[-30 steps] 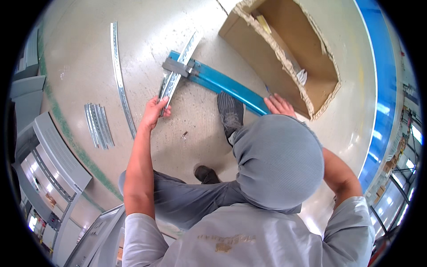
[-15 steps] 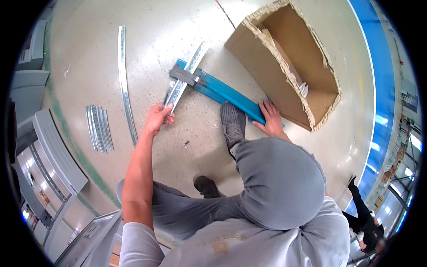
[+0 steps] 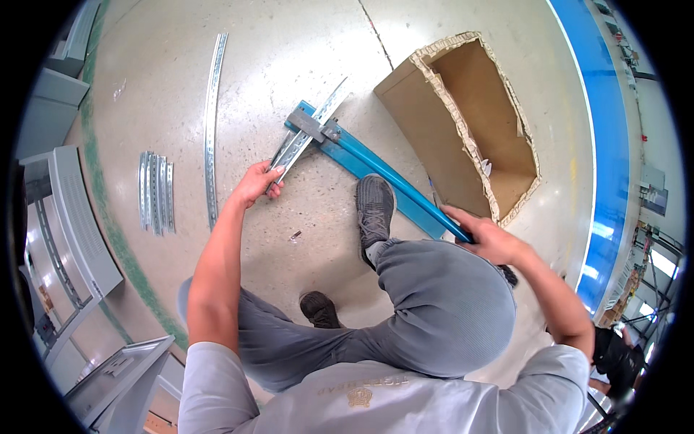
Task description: The person sits on the floor and uses a manual metal shear to cut long perforated metal rails into shorter segments. They retrieve rails from a cardboard box, position them in the shear, and cut them one by one, stacking the finished pieces on the floor.
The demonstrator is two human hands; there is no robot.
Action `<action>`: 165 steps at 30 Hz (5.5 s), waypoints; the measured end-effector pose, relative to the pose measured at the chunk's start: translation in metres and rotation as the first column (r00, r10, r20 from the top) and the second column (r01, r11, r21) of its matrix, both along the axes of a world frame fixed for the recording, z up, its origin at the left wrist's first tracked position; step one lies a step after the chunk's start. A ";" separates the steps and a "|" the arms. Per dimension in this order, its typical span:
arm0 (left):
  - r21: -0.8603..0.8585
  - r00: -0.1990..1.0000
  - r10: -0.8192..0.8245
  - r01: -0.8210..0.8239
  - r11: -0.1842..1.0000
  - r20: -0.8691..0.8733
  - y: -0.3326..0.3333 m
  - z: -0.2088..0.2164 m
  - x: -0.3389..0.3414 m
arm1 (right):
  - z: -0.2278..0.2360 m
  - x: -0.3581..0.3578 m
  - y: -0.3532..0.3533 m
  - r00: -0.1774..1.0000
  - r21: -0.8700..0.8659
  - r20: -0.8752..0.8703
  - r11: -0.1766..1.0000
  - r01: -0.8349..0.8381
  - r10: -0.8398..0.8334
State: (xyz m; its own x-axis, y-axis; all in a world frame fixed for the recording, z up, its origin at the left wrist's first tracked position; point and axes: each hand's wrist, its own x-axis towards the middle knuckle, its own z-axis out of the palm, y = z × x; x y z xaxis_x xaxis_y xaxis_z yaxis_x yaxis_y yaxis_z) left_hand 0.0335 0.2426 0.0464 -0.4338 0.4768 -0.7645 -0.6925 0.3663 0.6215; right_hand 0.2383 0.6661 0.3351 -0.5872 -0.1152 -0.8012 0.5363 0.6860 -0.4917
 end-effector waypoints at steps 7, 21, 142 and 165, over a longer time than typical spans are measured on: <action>0.006 0.998 0.057 -0.057 0.998 -0.021 -0.003 0.010 0.006 | 0.125 -0.117 -0.025 0.962 -0.585 0.053 0.772 0.247 -0.268; -0.042 0.999 0.019 -0.018 0.999 0.029 -0.037 -0.014 0.014 | 0.103 -0.229 -0.075 0.939 -0.591 -0.328 0.798 -0.122 -0.100; 0.218 0.798 0.531 -0.593 0.775 0.285 0.025 0.046 0.094 | -0.231 -0.130 -0.191 0.946 -0.544 0.074 0.782 0.303 -0.315; 0.228 0.838 0.472 -0.533 0.815 0.274 0.035 0.043 0.087 | -0.227 -0.125 -0.183 0.924 -0.518 0.064 0.779 0.353 -0.377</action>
State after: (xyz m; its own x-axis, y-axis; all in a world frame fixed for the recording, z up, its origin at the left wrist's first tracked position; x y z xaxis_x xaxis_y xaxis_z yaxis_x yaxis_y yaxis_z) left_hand 0.1202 0.2779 0.0898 -0.5291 0.4416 -0.7246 -0.8478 -0.2376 0.4742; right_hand 0.1134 0.4832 0.1078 -0.6996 -0.2699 -0.6616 0.6667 0.0863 -0.7403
